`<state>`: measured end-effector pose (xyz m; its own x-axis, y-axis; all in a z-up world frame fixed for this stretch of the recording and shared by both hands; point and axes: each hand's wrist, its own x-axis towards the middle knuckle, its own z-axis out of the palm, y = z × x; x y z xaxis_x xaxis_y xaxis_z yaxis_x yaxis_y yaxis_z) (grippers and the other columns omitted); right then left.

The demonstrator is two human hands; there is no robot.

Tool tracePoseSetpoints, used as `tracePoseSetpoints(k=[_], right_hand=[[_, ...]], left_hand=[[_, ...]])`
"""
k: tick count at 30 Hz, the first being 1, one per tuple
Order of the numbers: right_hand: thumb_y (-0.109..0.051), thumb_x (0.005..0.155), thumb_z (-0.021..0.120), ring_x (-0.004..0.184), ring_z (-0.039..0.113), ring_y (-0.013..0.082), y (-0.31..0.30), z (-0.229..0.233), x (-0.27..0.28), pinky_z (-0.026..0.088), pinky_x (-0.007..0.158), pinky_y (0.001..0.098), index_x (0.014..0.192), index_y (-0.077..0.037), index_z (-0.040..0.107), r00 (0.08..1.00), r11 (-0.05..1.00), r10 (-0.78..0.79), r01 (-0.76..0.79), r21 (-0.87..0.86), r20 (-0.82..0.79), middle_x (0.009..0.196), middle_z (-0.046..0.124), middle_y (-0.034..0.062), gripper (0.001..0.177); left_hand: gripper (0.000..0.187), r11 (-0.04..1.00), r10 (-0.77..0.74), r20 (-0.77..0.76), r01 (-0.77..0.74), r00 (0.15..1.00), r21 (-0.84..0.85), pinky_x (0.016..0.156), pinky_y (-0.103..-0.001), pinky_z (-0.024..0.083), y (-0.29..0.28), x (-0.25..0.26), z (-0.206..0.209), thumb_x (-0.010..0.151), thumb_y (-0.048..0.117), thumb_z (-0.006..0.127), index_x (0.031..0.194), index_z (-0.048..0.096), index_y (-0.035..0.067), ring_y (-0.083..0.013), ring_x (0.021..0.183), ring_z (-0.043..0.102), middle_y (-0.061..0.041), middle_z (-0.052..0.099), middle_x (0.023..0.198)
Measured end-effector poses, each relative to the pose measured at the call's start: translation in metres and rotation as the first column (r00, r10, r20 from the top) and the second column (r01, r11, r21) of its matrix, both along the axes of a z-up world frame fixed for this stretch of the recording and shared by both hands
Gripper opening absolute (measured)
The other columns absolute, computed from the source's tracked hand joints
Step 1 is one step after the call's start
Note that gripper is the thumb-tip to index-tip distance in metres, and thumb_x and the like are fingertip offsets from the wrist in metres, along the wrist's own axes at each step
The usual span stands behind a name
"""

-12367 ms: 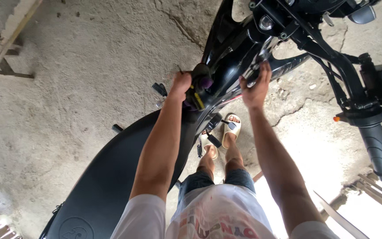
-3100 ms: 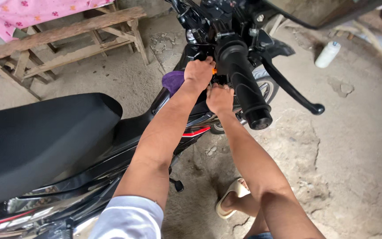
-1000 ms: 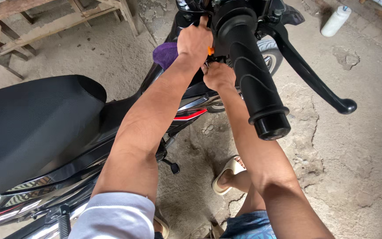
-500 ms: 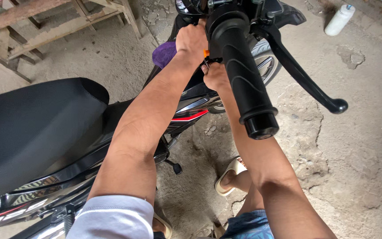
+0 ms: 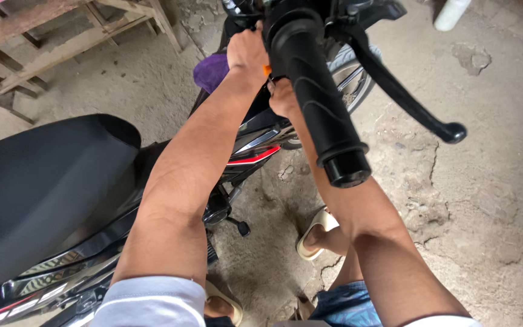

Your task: The person uses a screwdriver to tighten screws on the body panels of a motorcycle.

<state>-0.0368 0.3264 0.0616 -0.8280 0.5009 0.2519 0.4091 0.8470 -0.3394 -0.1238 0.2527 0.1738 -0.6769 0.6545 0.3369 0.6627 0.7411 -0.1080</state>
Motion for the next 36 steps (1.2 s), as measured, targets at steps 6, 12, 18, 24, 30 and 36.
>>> tracePoseSetpoints(k=[6,12,18,24,30,36], right_hand=[[-0.048,0.102,0.049,0.111,0.065,0.0416,0.003,0.017,0.010,0.050,0.097,0.0485,0.113,-0.002,0.072,0.993,0.992,0.006,0.009,-0.127,0.115,0.117,0.067,0.0298,0.052],[-0.048,0.106,0.045,0.106,0.067,0.0428,-0.009,0.030,0.022,0.052,0.094,0.0504,0.110,-0.002,0.073,0.986,0.992,0.056,-0.037,-0.118,0.159,0.111,0.070,0.0272,0.054],[-0.048,0.108,0.044,0.114,0.066,0.0426,-0.010,0.065,0.045,0.050,0.101,0.0503,0.109,-0.004,0.074,0.982,0.982,0.084,-0.053,-0.183,0.167,0.115,0.071,0.0260,0.054],[-0.048,0.107,0.038,0.118,0.061,0.0420,-0.020,0.092,0.054,0.026,0.112,0.0637,0.114,-0.010,0.071,0.958,0.988,0.081,-0.041,-0.147,0.277,0.122,0.069,0.0194,0.051],[-0.050,0.111,0.031,0.115,0.066,0.0375,-0.024,0.092,0.055,0.028,0.115,0.0607,0.116,-0.007,0.070,0.926,0.990,0.052,0.001,-0.142,0.375,0.117,0.073,0.0178,0.058],[-0.051,0.109,0.032,0.123,0.060,0.0367,-0.023,0.090,0.055,0.029,0.113,0.0578,0.117,-0.007,0.070,0.939,0.995,0.040,-0.007,-0.096,0.343,0.121,0.069,0.0186,0.059]], left_hand=[[0.034,0.999,-0.009,-0.056,0.006,0.998,-0.052,0.073,-0.038,0.061,0.004,0.008,0.015,0.099,0.025,0.060,0.122,0.059,0.000,-0.0279,0.092,0.076,-0.013,0.076,0.100],[0.013,0.990,-0.133,-0.249,0.114,0.959,-0.088,0.072,-0.039,0.062,-0.042,0.041,0.027,0.088,0.014,0.067,0.099,0.074,0.015,-0.0268,0.091,0.075,-0.004,0.067,0.128],[0.027,0.927,-0.237,-0.283,0.304,0.929,0.220,0.078,-0.040,0.063,-0.103,0.081,0.032,0.089,0.002,0.071,0.114,0.066,0.010,-0.0298,0.095,0.076,-0.002,0.061,0.143],[0.110,0.888,0.181,0.277,-0.278,0.944,0.366,0.075,-0.050,0.059,-0.120,0.089,0.018,0.060,0.059,0.096,0.131,0.033,0.004,-0.0438,0.095,0.069,-0.019,0.051,0.127],[0.087,0.867,0.118,0.322,-0.256,0.939,0.427,0.070,-0.052,0.058,-0.120,0.093,-0.002,0.072,0.058,0.089,0.128,0.040,0.011,-0.0421,0.090,0.071,-0.014,0.054,0.124],[0.083,0.877,0.124,0.272,-0.234,0.954,0.421,0.060,-0.047,0.059,-0.116,0.096,-0.004,0.074,0.055,0.087,0.126,0.042,0.010,-0.0404,0.079,0.072,-0.015,0.052,0.123]])
